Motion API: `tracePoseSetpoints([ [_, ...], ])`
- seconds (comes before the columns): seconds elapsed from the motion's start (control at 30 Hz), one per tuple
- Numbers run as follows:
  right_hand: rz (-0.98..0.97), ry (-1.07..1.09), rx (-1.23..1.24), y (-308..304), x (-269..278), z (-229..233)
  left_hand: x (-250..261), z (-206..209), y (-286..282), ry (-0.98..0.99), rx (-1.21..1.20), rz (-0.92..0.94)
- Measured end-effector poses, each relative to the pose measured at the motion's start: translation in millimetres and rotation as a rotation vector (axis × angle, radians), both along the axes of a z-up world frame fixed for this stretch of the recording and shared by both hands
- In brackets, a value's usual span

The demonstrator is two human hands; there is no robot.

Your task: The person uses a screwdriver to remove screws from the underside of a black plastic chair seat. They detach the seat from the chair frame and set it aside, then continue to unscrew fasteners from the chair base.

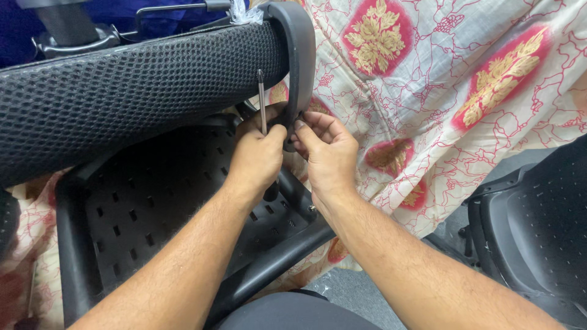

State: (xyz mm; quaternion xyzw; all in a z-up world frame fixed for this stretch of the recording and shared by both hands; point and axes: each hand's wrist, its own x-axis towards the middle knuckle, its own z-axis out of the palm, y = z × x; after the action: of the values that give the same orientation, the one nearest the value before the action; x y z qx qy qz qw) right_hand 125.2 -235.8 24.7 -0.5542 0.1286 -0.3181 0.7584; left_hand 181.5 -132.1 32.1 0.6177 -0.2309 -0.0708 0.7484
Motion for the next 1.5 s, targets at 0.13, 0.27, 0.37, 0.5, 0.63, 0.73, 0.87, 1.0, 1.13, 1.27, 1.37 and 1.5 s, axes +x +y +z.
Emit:
tracePoseSetpoints([
  [0.13,0.0,-0.013,0.004,3,-1,1,-2,3,1,-0.01,-0.003,0.031],
  [0.27,0.001,-0.02,-0.001,5,-1,3,-2,5,3,0.013,0.054,0.085],
  [0.37,0.017,-0.029,0.009,4,-4,4,0,9,1,0.11,0.083,0.023],
  [0.5,0.004,-0.027,-0.013,6,-6,6,3,12,-1,0.09,0.117,-0.005],
  [0.63,0.028,-0.03,-0.021,1,-3,7,4,12,2,0.065,0.114,-0.008],
  [0.73,0.145,-0.017,0.13,-10,-2,8,3,12,6,0.082,0.108,-0.024],
  [0.87,0.277,-0.013,0.205,-27,-1,9,-2,7,14,0.196,0.251,-0.017],
  [1.0,0.325,-0.019,0.254,-45,-16,5,-6,-7,14,0.096,0.334,0.028],
  [1.13,0.271,0.12,0.223,-48,-51,-13,-1,-24,5,0.024,0.374,0.122],
  [1.27,0.212,0.231,0.099,-38,-86,-32,7,-40,-5,0.015,0.444,0.091],
  [1.37,0.177,0.29,0.039,-34,-103,-42,12,-48,-9,-0.011,0.326,0.016],
  [1.5,0.189,0.199,0.084,-35,-106,-50,17,-52,-7,-0.043,0.305,0.034],
])
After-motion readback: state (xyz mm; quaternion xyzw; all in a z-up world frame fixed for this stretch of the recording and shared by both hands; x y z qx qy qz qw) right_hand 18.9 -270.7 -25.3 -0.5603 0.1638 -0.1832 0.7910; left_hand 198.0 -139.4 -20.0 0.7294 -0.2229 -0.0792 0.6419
